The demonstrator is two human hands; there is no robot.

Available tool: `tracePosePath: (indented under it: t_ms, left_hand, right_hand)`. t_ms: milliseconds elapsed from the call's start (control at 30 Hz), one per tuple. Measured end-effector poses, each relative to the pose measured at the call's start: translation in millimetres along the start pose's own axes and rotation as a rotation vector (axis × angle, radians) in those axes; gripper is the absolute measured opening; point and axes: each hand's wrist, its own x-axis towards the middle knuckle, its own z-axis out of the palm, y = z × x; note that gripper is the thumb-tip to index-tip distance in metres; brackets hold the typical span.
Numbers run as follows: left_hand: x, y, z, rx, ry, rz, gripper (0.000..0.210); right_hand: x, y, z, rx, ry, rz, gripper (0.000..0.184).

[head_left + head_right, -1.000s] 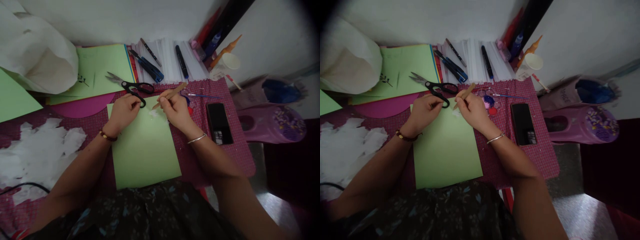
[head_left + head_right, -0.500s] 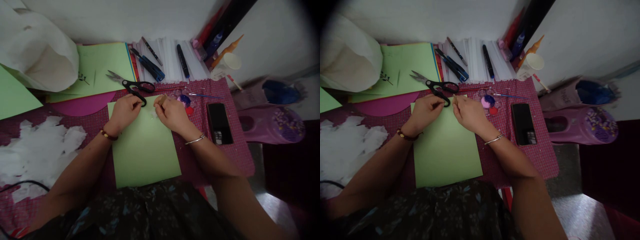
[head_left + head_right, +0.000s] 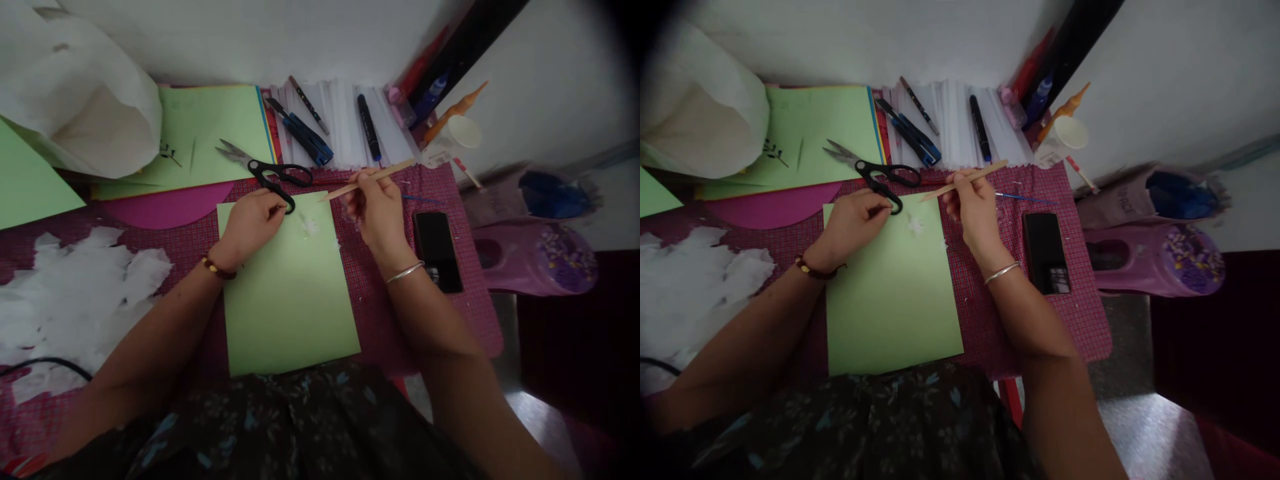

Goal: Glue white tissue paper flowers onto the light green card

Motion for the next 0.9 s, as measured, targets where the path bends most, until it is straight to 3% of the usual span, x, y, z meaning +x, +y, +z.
tracePosePath:
  t_ms: [300,633,900]
  left_hand:
    - [-1,-1,1.9,0.005,0.01,0.015,0.016]
    - [-1,-1,3.2,0.019,-0.004,-0.011,0.014]
    - [-1,-2,3.9,0.018,0.014,0.021,0.016]
  right_hand:
    - [-23,-2,15,-0.442,-0.288,-0.317,0.024]
    - [-27,-14,18,-0.779,-0.377,-0.439,0.029]
    - [-29,-25,18,-0.889,-0.41,-0.473,0.026]
